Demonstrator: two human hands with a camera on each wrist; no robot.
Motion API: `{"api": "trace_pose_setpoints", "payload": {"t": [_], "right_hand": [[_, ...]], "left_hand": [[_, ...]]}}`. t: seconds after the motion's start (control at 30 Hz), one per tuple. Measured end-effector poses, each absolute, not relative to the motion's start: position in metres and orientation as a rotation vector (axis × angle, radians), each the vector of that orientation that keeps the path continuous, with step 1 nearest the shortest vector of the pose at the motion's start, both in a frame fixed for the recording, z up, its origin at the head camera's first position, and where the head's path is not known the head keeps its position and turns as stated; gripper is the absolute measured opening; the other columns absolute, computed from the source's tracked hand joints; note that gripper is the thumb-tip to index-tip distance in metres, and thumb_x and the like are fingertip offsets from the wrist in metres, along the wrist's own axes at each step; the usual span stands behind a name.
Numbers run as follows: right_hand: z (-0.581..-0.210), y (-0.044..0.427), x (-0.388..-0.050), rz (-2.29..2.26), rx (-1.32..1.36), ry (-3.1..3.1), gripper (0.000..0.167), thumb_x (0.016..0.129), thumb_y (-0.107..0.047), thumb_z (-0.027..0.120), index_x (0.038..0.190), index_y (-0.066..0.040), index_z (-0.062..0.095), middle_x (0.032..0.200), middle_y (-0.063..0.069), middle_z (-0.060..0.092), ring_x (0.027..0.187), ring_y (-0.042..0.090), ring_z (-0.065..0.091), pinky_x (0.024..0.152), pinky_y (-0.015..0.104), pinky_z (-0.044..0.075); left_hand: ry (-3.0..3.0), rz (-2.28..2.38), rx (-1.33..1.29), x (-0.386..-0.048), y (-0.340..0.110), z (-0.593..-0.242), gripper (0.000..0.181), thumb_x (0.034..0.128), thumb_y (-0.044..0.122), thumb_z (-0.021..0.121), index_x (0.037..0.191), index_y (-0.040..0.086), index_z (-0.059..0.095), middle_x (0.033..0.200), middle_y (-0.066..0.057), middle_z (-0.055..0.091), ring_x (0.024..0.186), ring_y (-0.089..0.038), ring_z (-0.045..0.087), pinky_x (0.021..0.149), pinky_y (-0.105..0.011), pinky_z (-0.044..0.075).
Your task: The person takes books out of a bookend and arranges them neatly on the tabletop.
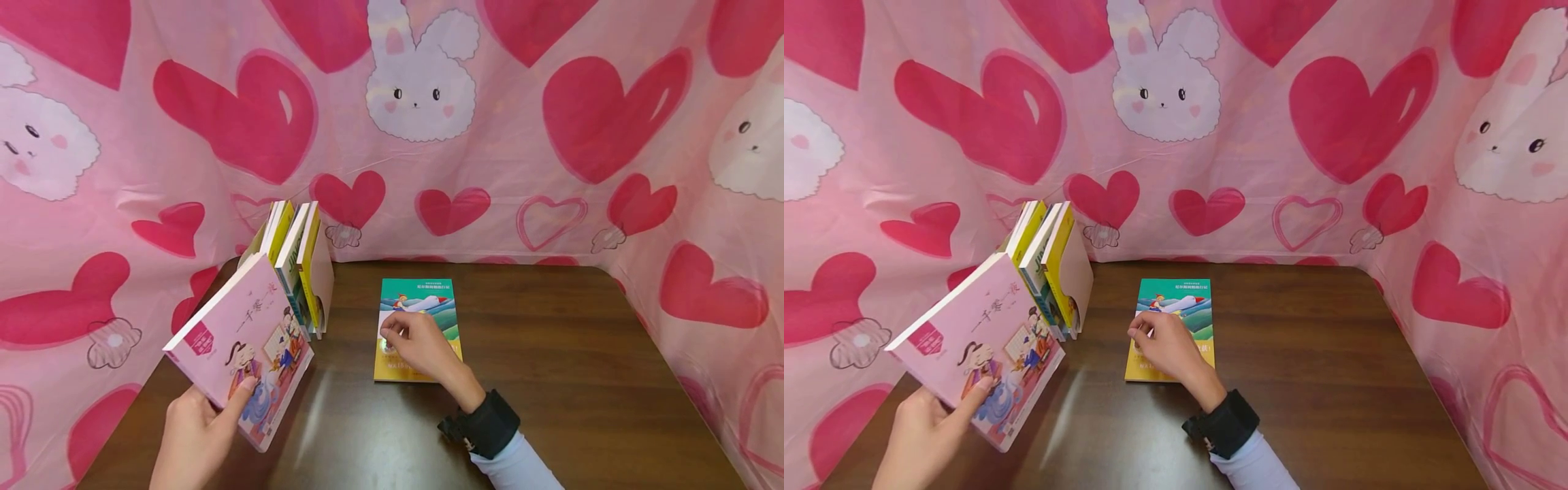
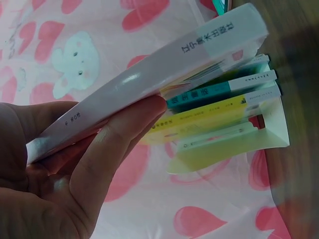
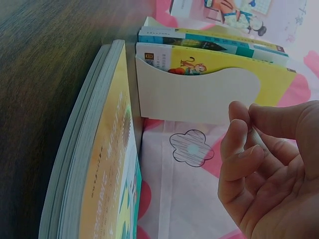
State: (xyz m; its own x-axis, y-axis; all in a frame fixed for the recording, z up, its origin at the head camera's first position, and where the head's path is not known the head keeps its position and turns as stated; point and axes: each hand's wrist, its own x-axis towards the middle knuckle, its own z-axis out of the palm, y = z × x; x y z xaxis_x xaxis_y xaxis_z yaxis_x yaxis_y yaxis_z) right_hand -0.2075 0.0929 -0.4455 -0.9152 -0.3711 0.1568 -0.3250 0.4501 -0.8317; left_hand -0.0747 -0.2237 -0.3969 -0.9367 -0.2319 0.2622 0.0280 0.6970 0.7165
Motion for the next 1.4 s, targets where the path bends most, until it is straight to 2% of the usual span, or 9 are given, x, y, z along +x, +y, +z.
{"api": "trace_pose_setpoints", "payload": {"t": [0.13, 0.3, 0.57, 0.77, 0.93, 1.17, 1.3, 1.4], "right_hand": [[-0.446, 0.093, -0.207, -1.503, -0.635, 2.63, 0.01, 0.104, -0.018, 0.07, 0.097, -0.016, 0.076, 0.08, 0.004, 0.074, 0.067, 0.013, 0.064, 0.055, 0.029, 0.049], [-0.445, 0.093, -0.207, -1.489, -0.615, 2.636, 0.01, 0.104, -0.02, 0.07, 0.097, -0.017, 0.076, 0.081, 0.002, 0.074, 0.068, 0.014, 0.065, 0.055, 0.029, 0.05], [-0.443, 0.093, -0.206, -1.487, -0.593, 2.633, 0.009, 0.103, -0.022, 0.07, 0.098, -0.018, 0.077, 0.083, 0.001, 0.075, 0.069, 0.016, 0.064, 0.054, 0.029, 0.049], [-0.443, 0.093, -0.206, -1.48, -0.658, 2.64, 0.009, 0.102, -0.022, 0.072, 0.105, -0.015, 0.078, 0.086, -0.004, 0.073, 0.072, 0.016, 0.061, 0.059, 0.029, 0.052], [-0.444, 0.09, -0.204, -1.45, -0.715, 2.614, 0.013, 0.101, -0.023, 0.073, 0.112, -0.017, 0.077, 0.097, -0.005, 0.074, 0.073, 0.016, 0.058, 0.061, 0.029, 0.052], [-0.447, 0.083, -0.201, -1.401, -0.775, 2.487, 0.03, 0.104, -0.033, 0.069, 0.13, -0.018, 0.072, 0.118, -0.007, 0.072, 0.083, 0.015, 0.06, 0.071, 0.029, 0.056], [-0.448, 0.083, -0.2, -1.416, -0.79, 2.456, 0.034, 0.104, -0.034, 0.069, 0.134, -0.019, 0.07, 0.125, -0.003, 0.071, 0.089, 0.017, 0.062, 0.076, 0.03, 0.058], [-0.448, 0.083, -0.2, -1.442, -0.81, 2.436, 0.035, 0.103, -0.031, 0.069, 0.135, -0.017, 0.069, 0.125, -0.002, 0.071, 0.089, 0.017, 0.062, 0.073, 0.031, 0.059]], "left_hand": [[-2.581, -1.12, 0.128, -0.075, -0.223, -0.395, 0.037, 0.0982, 0.018, 0.077, 0.127, -0.003, 0.071, 0.11, -0.024, 0.076, 0.079, -0.003, 0.069, 0.064, -0.008, 0.049], [-2.578, -1.236, 0.101, -0.075, -0.22, -0.392, 0.035, 0.1, 0.016, 0.075, 0.129, -0.003, 0.069, 0.112, -0.023, 0.076, 0.08, -0.002, 0.069, 0.066, -0.012, 0.053], [-2.544, -1.366, -0.002, -0.078, -0.216, -0.389, 0.036, 0.1001, 0.01, 0.073, 0.134, -0.001, 0.066, 0.117, -0.021, 0.075, 0.083, -0.004, 0.071, 0.069, -0.017, 0.057], [-2.521, -1.434, -0.104, -0.08, -0.215, -0.389, 0.035, 0.1002, 0.005, 0.071, 0.134, -0.001, 0.066, 0.117, -0.018, 0.076, 0.087, -0.008, 0.073, 0.071, -0.02, 0.059], [-2.525, -1.498, -0.162, -0.083, -0.216, -0.391, 0.036, 0.1007, 0.004, 0.07, 0.136, -0.001, 0.065, 0.12, -0.018, 0.075, 0.088, -0.01, 0.074, 0.071, -0.026, 0.061], [-2.54, -1.59, -0.195, -0.085, -0.215, -0.393, 0.039, 0.1006, 0.003, 0.07, 0.138, -0.001, 0.062, 0.122, -0.018, 0.074, 0.089, -0.013, 0.075, 0.071, -0.029, 0.062], [-2.56, -1.637, -0.222, -0.087, -0.215, -0.392, 0.041, 0.101, 0.006, 0.07, 0.14, 0.001, 0.06, 0.124, -0.018, 0.073, 0.091, -0.015, 0.075, 0.072, -0.031, 0.063], [-2.573, -1.671, -0.257, -0.09, -0.215, -0.389, 0.042, 0.1012, 0.009, 0.071, 0.141, 0.003, 0.059, 0.124, -0.018, 0.073, 0.092, -0.018, 0.076, 0.073, -0.033, 0.063]]}}
